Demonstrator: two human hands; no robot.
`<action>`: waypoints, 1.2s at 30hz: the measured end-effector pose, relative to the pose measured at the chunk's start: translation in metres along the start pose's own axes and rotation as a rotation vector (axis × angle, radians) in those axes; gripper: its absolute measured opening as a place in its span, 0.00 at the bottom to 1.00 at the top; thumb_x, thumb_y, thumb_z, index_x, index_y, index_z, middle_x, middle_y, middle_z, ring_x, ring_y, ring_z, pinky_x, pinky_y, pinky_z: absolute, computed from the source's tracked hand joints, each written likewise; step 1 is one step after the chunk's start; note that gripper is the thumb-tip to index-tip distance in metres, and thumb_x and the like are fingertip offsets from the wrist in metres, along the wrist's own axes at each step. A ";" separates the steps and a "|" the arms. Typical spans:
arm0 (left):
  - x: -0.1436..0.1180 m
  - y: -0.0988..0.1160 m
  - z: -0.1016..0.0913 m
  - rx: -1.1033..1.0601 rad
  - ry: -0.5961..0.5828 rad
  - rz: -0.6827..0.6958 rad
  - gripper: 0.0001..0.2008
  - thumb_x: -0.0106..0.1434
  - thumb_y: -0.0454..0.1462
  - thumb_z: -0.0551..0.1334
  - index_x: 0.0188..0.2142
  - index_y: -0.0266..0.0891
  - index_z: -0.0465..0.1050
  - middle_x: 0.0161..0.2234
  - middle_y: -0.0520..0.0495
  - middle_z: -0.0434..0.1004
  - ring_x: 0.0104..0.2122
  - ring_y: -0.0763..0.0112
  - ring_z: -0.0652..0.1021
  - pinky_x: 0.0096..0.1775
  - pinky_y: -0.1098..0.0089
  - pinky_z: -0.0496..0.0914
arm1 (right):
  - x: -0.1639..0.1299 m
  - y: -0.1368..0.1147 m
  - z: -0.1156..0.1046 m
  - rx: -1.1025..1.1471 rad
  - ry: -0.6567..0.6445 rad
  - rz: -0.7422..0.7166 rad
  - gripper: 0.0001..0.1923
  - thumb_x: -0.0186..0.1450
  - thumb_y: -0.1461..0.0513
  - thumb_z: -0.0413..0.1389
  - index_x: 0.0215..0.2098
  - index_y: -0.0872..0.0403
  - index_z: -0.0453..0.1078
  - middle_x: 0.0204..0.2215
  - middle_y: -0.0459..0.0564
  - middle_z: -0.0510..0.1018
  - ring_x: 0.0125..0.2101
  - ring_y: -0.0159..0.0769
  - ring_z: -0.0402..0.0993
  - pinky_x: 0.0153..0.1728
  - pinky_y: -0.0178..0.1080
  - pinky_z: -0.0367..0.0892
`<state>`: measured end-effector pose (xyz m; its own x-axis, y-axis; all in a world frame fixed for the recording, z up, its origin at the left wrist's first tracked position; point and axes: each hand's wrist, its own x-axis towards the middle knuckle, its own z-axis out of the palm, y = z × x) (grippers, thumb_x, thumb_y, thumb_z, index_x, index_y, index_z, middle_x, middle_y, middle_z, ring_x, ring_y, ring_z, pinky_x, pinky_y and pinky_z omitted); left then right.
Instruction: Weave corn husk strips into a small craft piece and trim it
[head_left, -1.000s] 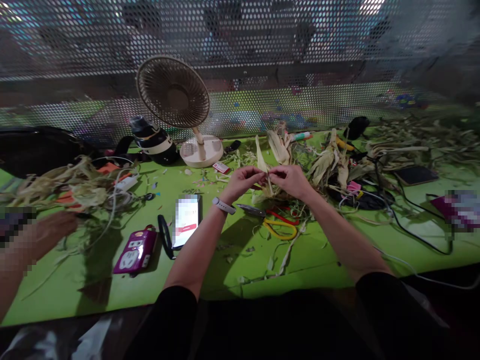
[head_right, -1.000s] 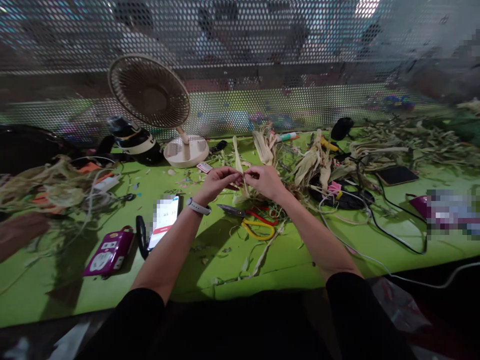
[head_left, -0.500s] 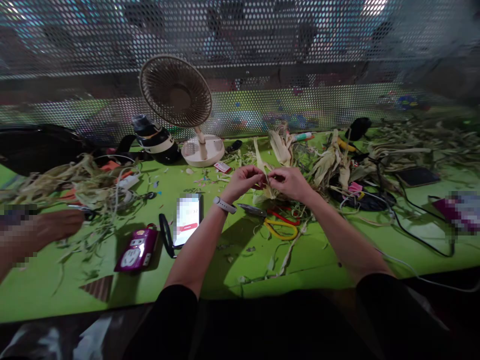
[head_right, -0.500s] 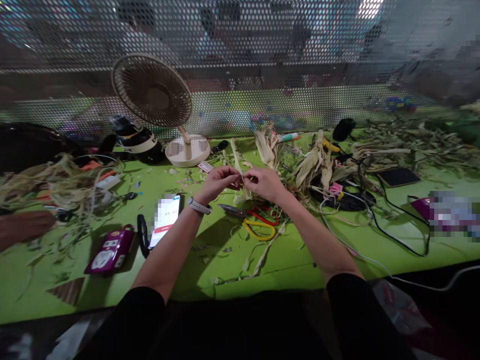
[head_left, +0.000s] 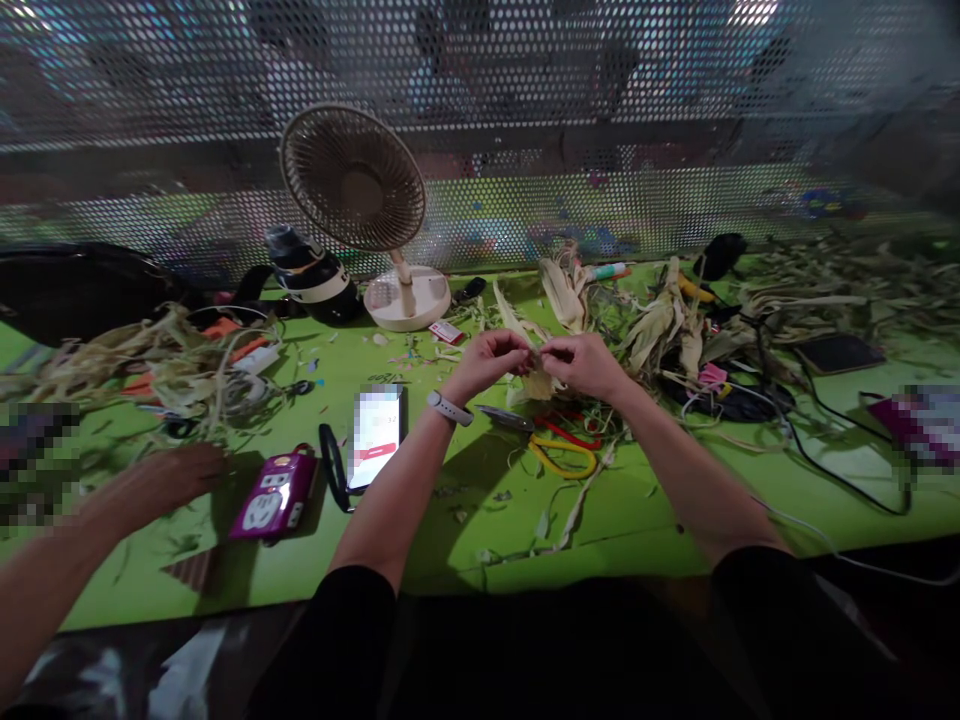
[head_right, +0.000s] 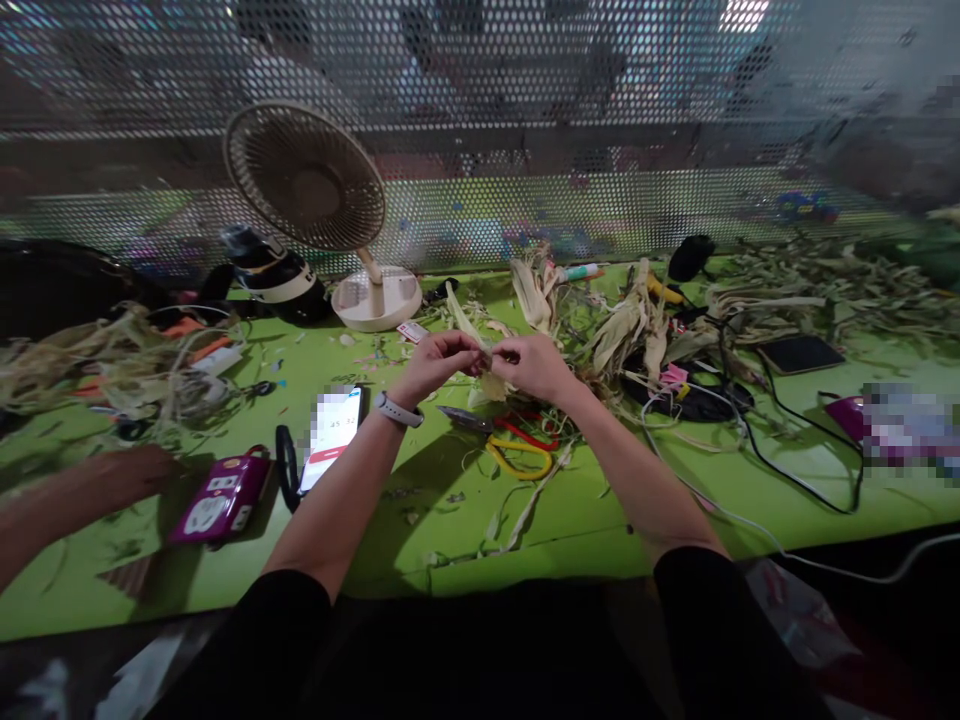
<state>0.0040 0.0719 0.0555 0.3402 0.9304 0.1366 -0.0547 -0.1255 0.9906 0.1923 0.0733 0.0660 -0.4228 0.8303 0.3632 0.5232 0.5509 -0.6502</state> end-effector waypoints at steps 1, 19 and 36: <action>0.000 0.000 -0.001 -0.007 0.002 -0.001 0.10 0.51 0.39 0.68 0.28 0.34 0.73 0.23 0.50 0.76 0.23 0.77 0.76 0.30 0.73 0.72 | 0.000 0.000 0.000 0.012 0.003 0.007 0.13 0.55 0.62 0.52 0.28 0.59 0.78 0.17 0.44 0.72 0.18 0.25 0.57 0.23 0.32 0.54; 0.006 -0.009 -0.005 -0.187 0.252 -0.152 0.22 0.41 0.46 0.75 0.27 0.37 0.69 0.27 0.54 0.75 0.25 0.79 0.72 0.29 0.75 0.68 | 0.010 0.011 -0.005 0.494 0.107 0.298 0.09 0.51 0.57 0.54 0.24 0.55 0.69 0.17 0.42 0.69 0.19 0.27 0.63 0.22 0.33 0.61; 0.006 -0.008 0.003 -0.101 0.202 0.028 0.25 0.42 0.46 0.75 0.25 0.38 0.61 0.21 0.59 0.62 0.22 0.83 0.64 0.24 0.78 0.59 | 0.013 0.023 0.010 0.447 0.232 0.210 0.17 0.53 0.49 0.60 0.27 0.53 0.65 0.24 0.44 0.70 0.27 0.31 0.66 0.32 0.36 0.63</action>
<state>0.0089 0.0776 0.0488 0.1431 0.9783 0.1499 -0.1583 -0.1269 0.9792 0.1914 0.0963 0.0492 -0.1424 0.9434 0.2996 0.1918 0.3233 -0.9267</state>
